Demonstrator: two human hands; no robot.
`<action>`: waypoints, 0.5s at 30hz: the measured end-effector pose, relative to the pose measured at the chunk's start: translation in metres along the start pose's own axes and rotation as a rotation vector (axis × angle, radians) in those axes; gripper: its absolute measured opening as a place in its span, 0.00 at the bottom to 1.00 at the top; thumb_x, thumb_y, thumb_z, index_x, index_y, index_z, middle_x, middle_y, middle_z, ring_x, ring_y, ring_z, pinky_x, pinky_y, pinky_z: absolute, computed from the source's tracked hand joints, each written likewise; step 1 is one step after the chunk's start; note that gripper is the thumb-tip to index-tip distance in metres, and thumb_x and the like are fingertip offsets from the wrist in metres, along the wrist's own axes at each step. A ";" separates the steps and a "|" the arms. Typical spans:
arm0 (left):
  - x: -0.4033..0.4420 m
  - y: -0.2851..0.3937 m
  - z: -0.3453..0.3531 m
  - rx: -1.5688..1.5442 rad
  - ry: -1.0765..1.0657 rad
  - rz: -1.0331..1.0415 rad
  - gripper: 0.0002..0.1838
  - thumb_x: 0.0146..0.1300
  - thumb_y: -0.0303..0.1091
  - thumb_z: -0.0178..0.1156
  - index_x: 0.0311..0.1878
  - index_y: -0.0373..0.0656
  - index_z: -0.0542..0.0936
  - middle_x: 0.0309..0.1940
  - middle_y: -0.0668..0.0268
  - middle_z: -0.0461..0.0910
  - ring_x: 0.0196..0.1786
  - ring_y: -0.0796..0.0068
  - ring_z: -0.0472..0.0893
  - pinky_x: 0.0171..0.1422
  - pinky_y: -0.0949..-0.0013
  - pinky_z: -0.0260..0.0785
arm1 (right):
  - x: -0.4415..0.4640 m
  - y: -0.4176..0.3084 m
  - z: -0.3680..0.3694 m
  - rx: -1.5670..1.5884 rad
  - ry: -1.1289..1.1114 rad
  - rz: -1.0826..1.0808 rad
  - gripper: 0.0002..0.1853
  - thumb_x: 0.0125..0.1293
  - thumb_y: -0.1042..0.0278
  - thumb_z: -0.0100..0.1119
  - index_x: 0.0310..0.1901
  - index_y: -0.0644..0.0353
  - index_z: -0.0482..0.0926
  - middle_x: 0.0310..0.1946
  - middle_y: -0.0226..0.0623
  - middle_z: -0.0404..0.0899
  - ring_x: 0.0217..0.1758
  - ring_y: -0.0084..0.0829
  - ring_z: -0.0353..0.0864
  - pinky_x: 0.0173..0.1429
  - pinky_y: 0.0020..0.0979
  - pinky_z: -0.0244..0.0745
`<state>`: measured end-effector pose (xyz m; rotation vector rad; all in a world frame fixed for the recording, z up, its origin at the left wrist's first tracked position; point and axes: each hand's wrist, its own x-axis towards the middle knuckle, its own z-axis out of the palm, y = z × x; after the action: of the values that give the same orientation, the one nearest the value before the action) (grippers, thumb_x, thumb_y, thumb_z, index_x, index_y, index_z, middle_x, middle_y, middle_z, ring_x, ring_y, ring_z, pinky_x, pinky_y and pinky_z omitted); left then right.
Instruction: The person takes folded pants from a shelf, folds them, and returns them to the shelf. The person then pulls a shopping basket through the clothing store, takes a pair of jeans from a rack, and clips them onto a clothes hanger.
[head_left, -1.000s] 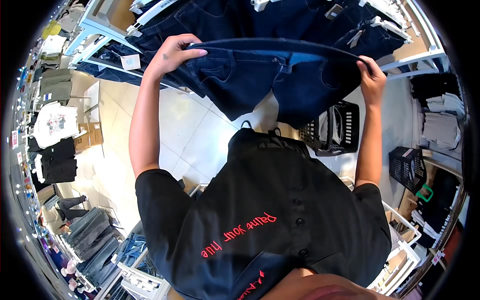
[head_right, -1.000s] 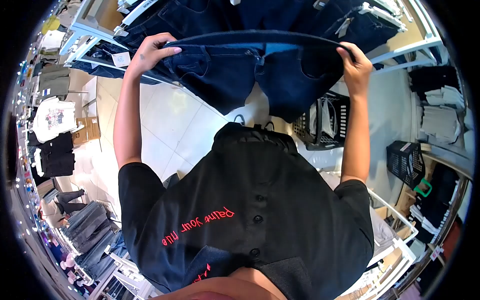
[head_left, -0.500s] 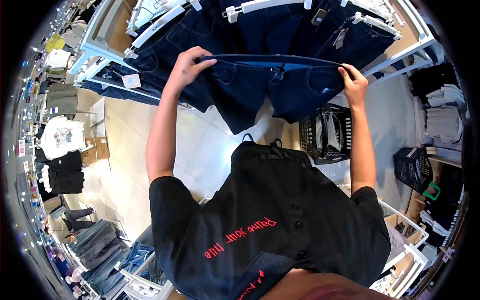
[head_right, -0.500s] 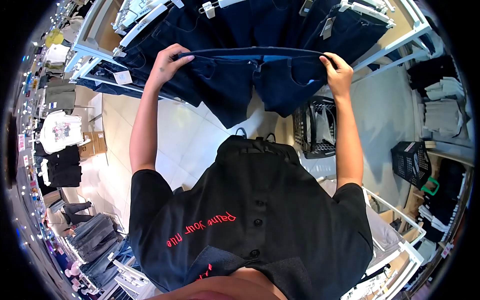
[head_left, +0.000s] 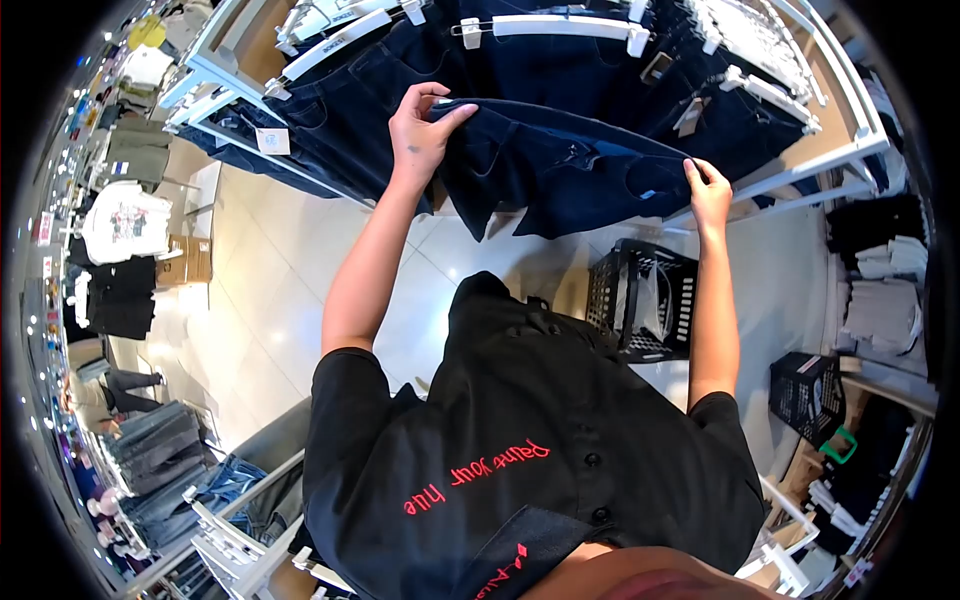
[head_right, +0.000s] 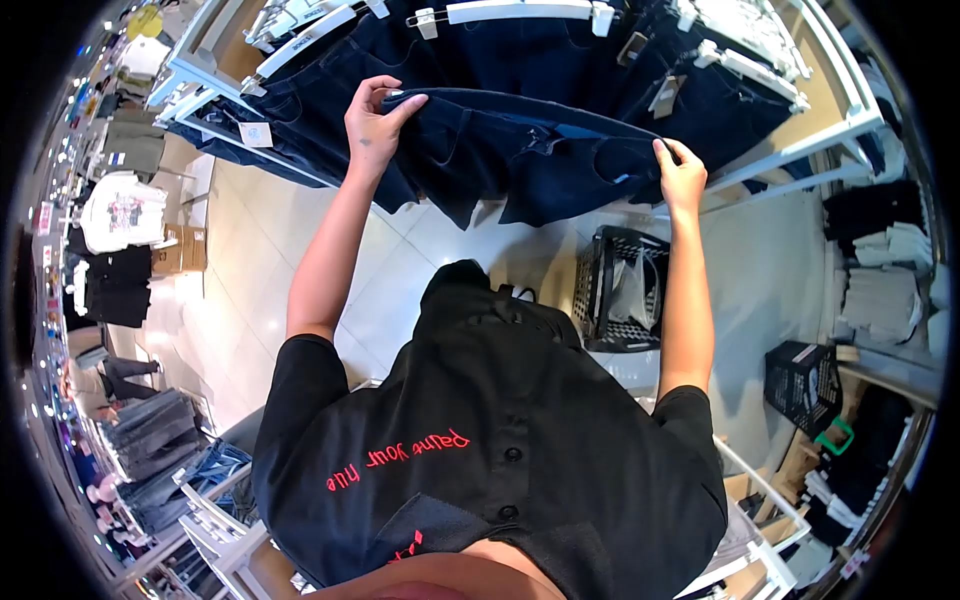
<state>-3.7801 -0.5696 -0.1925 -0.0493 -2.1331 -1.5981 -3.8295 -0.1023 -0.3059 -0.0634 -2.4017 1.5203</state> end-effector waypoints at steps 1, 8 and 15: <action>0.000 0.002 0.001 0.001 0.019 0.001 0.18 0.61 0.30 0.82 0.49 0.39 0.84 0.37 0.67 0.86 0.40 0.81 0.83 0.48 0.77 0.78 | 0.006 0.002 0.003 -0.069 0.013 -0.004 0.17 0.71 0.57 0.76 0.48 0.64 0.92 0.36 0.34 0.93 0.41 0.20 0.87 0.52 0.26 0.81; 0.022 0.007 0.002 0.114 -0.123 0.102 0.11 0.63 0.33 0.80 0.43 0.39 0.89 0.34 0.66 0.89 0.37 0.81 0.86 0.46 0.77 0.79 | 0.046 -0.079 0.057 -0.099 -0.329 -0.080 0.17 0.75 0.62 0.70 0.60 0.61 0.87 0.51 0.43 0.91 0.53 0.31 0.90 0.60 0.31 0.82; 0.062 -0.013 -0.006 0.172 -0.347 0.227 0.11 0.65 0.34 0.76 0.46 0.39 0.89 0.40 0.58 0.91 0.42 0.61 0.90 0.48 0.67 0.81 | 0.076 -0.263 0.166 -0.176 -0.410 -0.998 0.25 0.69 0.69 0.72 0.67 0.58 0.82 0.60 0.45 0.85 0.63 0.48 0.84 0.67 0.41 0.80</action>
<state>-3.8374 -0.5951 -0.1788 -0.5283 -2.4141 -1.3467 -3.9156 -0.3486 -0.1209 1.2998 -2.2136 0.8761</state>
